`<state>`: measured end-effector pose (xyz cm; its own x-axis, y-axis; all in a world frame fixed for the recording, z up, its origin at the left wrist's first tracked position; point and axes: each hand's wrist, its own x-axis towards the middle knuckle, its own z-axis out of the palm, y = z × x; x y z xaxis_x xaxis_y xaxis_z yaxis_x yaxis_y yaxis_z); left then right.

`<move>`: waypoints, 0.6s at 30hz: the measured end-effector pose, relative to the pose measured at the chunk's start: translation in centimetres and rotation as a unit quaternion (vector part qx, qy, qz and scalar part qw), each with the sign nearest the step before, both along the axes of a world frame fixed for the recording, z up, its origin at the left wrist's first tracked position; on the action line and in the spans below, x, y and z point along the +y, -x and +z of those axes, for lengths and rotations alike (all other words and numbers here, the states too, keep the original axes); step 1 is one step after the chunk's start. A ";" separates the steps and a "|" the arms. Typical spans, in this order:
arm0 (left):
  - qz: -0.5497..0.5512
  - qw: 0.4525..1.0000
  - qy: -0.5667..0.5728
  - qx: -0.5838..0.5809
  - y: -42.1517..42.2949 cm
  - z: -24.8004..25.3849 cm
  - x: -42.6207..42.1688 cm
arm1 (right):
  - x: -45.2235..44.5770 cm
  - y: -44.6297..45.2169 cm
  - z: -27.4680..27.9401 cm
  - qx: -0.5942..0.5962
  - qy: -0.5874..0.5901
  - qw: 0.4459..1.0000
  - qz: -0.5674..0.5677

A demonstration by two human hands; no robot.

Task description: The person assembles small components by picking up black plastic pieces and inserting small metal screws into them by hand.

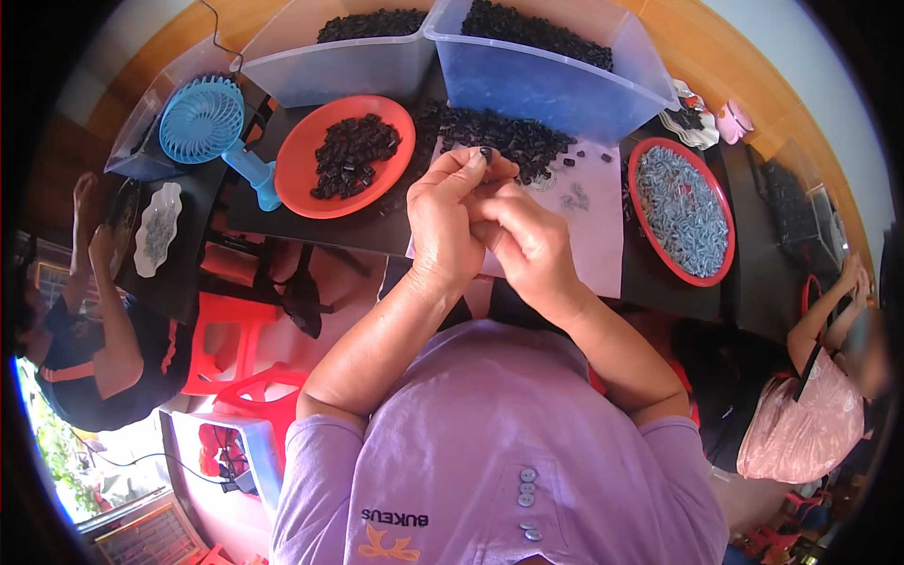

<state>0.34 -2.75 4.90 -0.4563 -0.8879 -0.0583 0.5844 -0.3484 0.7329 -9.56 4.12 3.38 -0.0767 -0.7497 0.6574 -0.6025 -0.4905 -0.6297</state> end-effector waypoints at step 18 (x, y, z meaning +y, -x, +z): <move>0.036 0.999 0.018 -0.031 0.1 -2.6 1.1 | 1.4 1.5 1.6 -0.189 -0.143 0.970 0.046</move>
